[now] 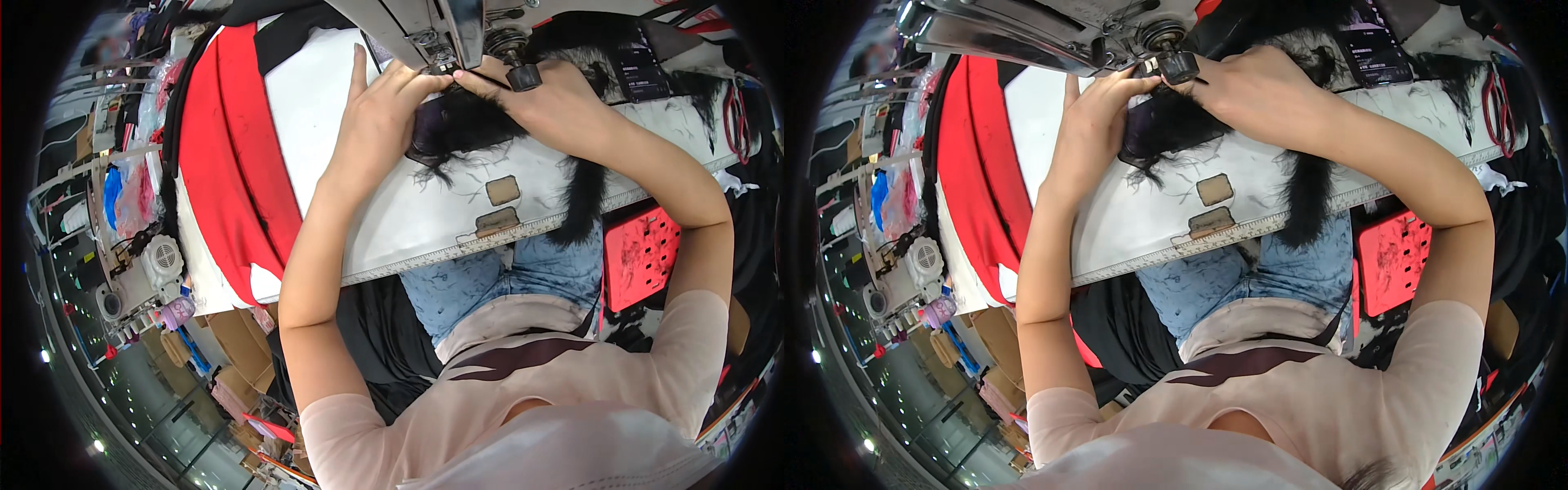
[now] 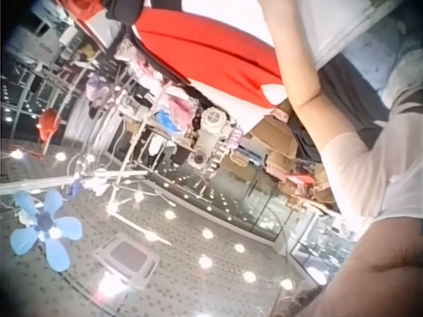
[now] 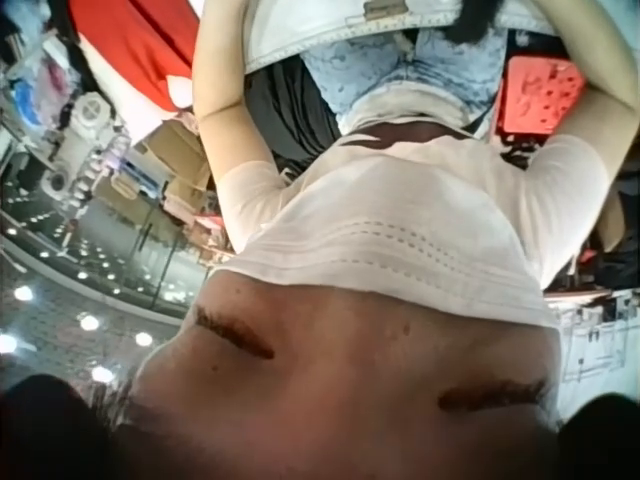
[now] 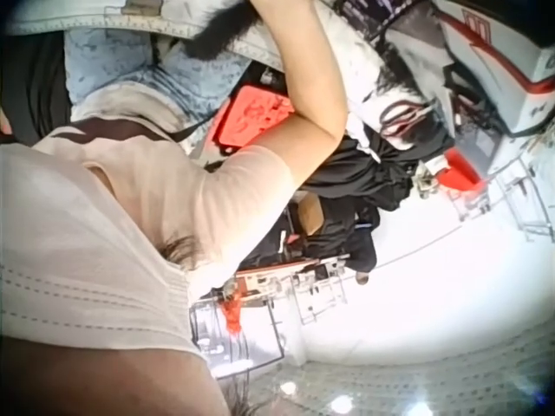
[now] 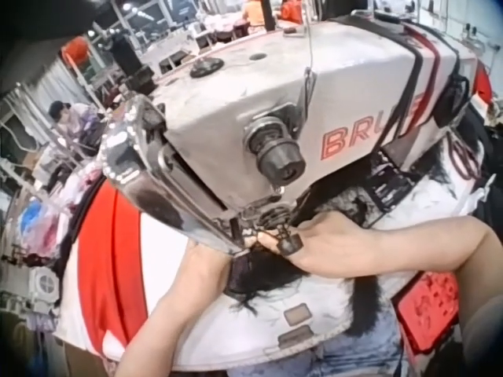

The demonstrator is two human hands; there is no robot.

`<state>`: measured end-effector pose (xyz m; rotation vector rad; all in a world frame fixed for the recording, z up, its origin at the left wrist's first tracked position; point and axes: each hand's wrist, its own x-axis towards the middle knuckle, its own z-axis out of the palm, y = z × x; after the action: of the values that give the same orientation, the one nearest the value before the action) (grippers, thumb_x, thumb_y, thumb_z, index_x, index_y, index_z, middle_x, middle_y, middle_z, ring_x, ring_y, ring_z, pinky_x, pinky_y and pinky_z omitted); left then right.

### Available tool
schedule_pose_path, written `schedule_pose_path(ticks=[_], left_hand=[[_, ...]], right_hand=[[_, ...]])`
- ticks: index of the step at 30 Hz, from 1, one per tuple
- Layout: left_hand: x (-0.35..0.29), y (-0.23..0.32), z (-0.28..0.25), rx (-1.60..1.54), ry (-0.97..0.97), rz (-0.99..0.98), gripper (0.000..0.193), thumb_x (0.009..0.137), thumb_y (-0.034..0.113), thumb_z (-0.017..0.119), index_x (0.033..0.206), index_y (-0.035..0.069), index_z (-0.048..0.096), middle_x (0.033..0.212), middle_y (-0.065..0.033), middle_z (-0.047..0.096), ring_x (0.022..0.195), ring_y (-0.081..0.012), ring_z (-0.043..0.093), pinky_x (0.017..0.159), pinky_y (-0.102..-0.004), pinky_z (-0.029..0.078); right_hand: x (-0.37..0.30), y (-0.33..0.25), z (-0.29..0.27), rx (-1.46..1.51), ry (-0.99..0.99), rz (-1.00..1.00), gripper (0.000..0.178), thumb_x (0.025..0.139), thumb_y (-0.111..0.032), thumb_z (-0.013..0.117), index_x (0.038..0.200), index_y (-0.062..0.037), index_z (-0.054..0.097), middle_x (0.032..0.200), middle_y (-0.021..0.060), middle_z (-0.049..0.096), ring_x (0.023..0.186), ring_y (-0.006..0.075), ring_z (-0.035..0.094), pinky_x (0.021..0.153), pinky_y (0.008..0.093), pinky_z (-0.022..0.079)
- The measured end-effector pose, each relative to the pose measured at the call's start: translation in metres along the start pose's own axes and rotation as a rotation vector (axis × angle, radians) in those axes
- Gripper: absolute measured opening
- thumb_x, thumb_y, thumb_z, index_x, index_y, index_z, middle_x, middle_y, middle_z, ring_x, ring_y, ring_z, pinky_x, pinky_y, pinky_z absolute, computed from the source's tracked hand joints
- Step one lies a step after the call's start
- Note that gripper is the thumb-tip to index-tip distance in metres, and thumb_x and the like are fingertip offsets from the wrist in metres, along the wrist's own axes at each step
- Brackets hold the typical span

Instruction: Sewing black faux fur trim onto a garment using an industrial sewing machine.

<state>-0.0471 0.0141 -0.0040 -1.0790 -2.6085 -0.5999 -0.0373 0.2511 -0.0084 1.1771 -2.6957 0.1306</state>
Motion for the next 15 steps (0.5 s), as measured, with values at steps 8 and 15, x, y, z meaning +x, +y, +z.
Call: schedule_pose_path(ticks=[8, 15], left_hand=[[0.006, -0.018, 0.000, -0.057, -0.063, 0.030, 0.045, 0.073, -0.013, 0.056, 0.106, 0.015, 0.066, 0.090, -0.0036, 0.058, 0.097, -0.0221, 0.059, 0.114, -0.0560, 0.023], [-0.002, 0.009, -0.001, 0.127, 0.024, 0.014, 0.041, 0.068, 0.003, 0.068, 0.107, 0.016, 0.066, 0.107, -0.0073, 0.055, 0.109, -0.0228, 0.054, 0.109, -0.0523, 0.025]], right_hand=[[0.000, -0.003, 0.000, -0.022, -0.050, 0.058, 0.069, 0.074, 0.003, 0.057, 0.139, -0.0198, 0.049, 0.128, 0.0046, 0.058, 0.091, 0.0246, 0.066, 0.068, 0.0333, 0.055], [0.011, 0.016, -0.018, 0.127, -0.374, 0.158, 0.068, 0.067, -0.009, 0.066, 0.133, -0.0203, 0.055, 0.119, 0.0124, 0.061, 0.098, 0.0347, 0.061, 0.086, 0.0441, 0.050]])
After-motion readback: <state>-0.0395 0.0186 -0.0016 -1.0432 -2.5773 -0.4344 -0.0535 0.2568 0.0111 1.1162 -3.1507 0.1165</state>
